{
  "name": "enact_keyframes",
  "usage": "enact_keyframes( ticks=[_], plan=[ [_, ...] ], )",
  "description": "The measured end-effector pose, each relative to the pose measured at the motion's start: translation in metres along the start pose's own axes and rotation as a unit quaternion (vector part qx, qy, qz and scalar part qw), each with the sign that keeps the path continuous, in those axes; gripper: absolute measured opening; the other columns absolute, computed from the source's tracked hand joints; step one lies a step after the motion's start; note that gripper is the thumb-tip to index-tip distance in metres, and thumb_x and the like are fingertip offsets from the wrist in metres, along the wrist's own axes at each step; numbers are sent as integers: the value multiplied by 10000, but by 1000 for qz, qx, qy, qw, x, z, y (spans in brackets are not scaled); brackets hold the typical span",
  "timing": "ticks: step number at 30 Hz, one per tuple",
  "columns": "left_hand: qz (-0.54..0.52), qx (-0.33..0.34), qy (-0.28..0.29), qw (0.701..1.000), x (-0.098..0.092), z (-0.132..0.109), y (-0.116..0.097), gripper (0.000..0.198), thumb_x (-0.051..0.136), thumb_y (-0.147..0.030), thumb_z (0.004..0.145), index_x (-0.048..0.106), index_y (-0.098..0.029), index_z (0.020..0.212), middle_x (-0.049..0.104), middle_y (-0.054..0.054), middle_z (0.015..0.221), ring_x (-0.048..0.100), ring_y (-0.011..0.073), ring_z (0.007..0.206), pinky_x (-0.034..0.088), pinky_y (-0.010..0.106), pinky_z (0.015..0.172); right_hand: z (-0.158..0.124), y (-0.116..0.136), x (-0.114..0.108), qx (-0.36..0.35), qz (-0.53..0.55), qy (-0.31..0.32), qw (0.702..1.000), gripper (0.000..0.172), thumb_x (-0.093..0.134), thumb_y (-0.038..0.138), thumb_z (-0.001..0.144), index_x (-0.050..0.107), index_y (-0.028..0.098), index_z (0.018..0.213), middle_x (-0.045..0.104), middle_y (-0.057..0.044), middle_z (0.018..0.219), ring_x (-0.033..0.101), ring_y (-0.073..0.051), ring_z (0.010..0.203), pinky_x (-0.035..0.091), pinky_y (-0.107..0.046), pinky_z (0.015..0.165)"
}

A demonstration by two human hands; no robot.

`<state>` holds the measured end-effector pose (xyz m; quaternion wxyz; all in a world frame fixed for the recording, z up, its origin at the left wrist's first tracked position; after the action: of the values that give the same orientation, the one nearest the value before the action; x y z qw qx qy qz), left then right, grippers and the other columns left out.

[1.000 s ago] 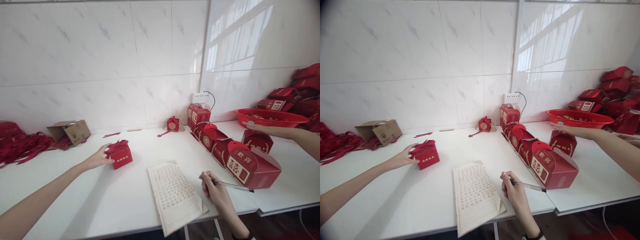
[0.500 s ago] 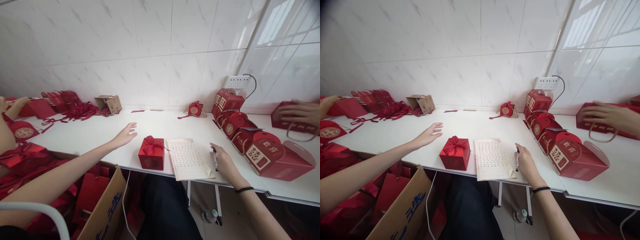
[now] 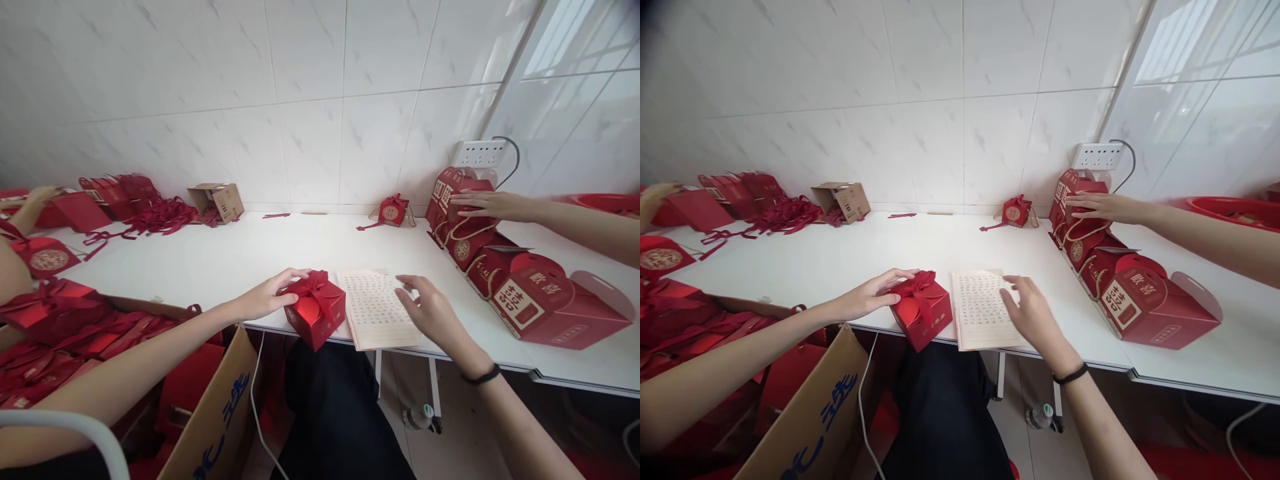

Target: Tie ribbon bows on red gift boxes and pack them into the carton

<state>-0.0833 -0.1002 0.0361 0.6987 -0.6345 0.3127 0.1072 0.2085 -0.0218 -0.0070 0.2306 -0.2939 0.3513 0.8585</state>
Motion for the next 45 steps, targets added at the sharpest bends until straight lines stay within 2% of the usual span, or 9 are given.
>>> enact_keyframes(
  ticks=[5,10,15,21,27,31,34,41,45],
  plan=[
    [43,25,-19,999,0,2,-11,353,380,-122,774,553,-222,1065,443,46,1387,380,194,1307,314,404,1083,6,59,10,10,137,94,986,258,415,383,905,581,196,970,609,-84,994,587,-215,881,504,-321,702],
    [121,30,-123,985,-3,0,-27,292,355,-155,787,619,-210,898,527,50,1258,450,213,1219,353,412,1036,28,69,38,49,238,147,959,279,395,343,918,596,200,1049,605,-74,1097,550,-215,1028,470,-341,834],
    [208,15,-160,965,4,3,-35,274,431,-387,859,603,-193,771,582,47,971,533,203,964,419,386,900,51,77,73,120,376,222,892,301,364,324,937,590,189,1084,575,-76,1172,545,-194,1045,493,-301,778],
    [246,18,-121,962,13,5,-29,204,514,-383,843,604,-202,815,569,25,886,513,189,913,421,351,836,51,83,85,162,426,258,852,187,506,303,867,609,148,878,647,-72,870,603,-180,817,489,-294,702],
    [317,57,-95,942,13,2,-34,150,534,-345,852,609,-216,838,598,6,902,518,186,906,365,383,879,34,74,77,220,467,241,822,281,640,420,750,574,147,735,600,-35,770,558,-136,709,449,-245,624],
    [344,40,-79,935,15,3,-40,151,529,-329,852,604,-200,830,615,8,887,531,187,883,381,375,847,19,77,77,260,537,273,754,340,677,463,712,596,138,772,594,-34,788,540,-123,697,443,-239,645],
    [350,36,-86,932,18,3,-42,125,527,-284,838,600,-192,797,610,13,828,531,185,838,409,348,790,15,80,78,294,593,245,708,362,665,495,715,576,146,747,557,-12,692,522,-121,645,449,-243,633],
    [351,90,-128,923,23,-2,-40,118,519,-266,845,593,-190,793,609,22,822,527,177,815,431,336,767,25,85,89,281,544,221,759,368,558,498,776,522,149,667,523,-9,644,491,-115,584,394,-228,562],
    [360,86,-132,919,23,-2,-39,131,504,-259,861,587,-184,792,614,29,827,527,177,806,435,333,748,23,85,89,268,582,180,746,286,594,398,723,487,156,615,491,18,616,455,-98,568,383,-220,572]
  ],
)
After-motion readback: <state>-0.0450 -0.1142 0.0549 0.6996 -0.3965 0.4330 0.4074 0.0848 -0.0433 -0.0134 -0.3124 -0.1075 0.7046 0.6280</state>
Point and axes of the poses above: each hand's wrist, its own z-axis towards the middle knuckle, its own x-axis out of the palm, y = z × x, the point moved 4 cm from there along z, towards the middle knuckle
